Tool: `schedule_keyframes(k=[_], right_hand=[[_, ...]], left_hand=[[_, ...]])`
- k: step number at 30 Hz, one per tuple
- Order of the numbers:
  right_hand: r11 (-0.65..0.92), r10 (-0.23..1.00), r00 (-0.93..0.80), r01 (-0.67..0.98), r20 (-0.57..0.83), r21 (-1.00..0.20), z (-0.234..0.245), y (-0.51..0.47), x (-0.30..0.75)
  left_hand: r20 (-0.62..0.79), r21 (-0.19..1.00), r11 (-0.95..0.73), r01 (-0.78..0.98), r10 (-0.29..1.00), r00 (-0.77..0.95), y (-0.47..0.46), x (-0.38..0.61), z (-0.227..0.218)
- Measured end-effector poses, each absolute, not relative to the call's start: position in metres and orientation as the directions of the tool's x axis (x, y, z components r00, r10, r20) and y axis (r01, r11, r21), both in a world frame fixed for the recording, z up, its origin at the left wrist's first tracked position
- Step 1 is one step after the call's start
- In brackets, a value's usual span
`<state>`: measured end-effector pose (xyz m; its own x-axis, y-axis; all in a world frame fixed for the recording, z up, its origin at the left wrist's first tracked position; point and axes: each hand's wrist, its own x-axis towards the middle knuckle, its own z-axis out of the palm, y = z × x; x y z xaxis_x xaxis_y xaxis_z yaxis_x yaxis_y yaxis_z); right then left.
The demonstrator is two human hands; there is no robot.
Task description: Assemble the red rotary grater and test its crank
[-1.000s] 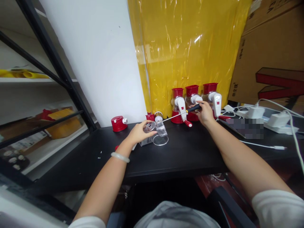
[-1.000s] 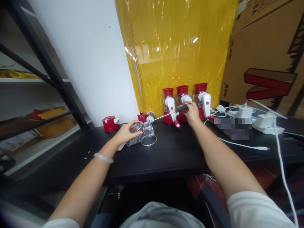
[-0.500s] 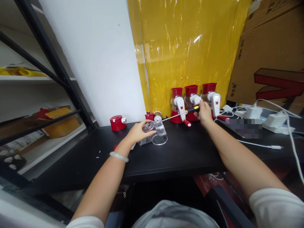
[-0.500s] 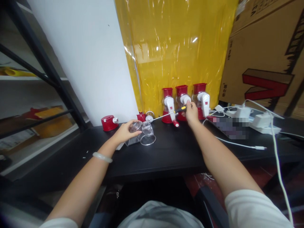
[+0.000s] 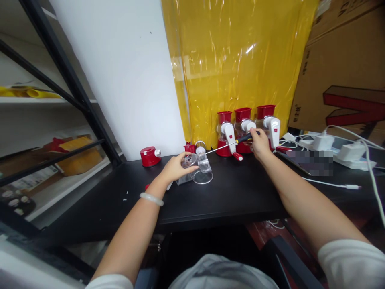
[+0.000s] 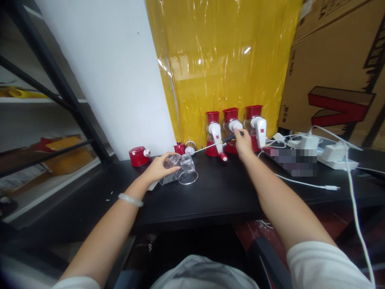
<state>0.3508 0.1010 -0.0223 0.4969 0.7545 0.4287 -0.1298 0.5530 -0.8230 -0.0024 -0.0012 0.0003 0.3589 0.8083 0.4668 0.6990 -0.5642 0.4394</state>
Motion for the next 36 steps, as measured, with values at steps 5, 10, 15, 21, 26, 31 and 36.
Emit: schedule_keyframes(k=[5,10,15,21,26,31,36], right_hand=[[0.504,0.739,0.505,0.023,0.445,-0.863,-0.027,0.099,0.353],[0.541,0.705,0.520,0.045,0.482,-0.840,-0.025,0.097,0.351],[0.543,0.592,0.685,0.048,0.424,-0.838,-0.016,0.095,0.354],[0.587,0.476,0.751,0.117,0.458,-0.801,-0.016,0.097,0.358],[0.611,0.606,0.489,0.219,0.628,-0.761,-0.019,0.084,0.339],[0.606,0.700,0.151,0.393,0.698,-0.692,-0.015,0.059,0.314],[0.606,0.721,0.064,0.427,0.691,-0.672,-0.019,0.056,0.305]], left_hand=[[0.462,0.448,-0.567,0.691,0.809,0.364,-0.001,-0.002,0.000],[0.459,0.459,-0.563,0.688,0.813,0.359,-0.001,-0.002,0.001],[0.514,0.489,-0.550,0.677,0.809,0.287,0.002,-0.013,0.007],[0.645,0.678,-0.469,0.565,0.749,-0.152,0.022,-0.032,0.010],[0.625,0.776,-0.456,0.436,0.651,-0.431,0.028,-0.034,0.012],[0.645,0.758,-0.469,0.453,0.637,-0.421,0.030,-0.034,0.009],[0.678,0.722,-0.468,0.510,0.626,-0.385,0.030,-0.030,0.005]])
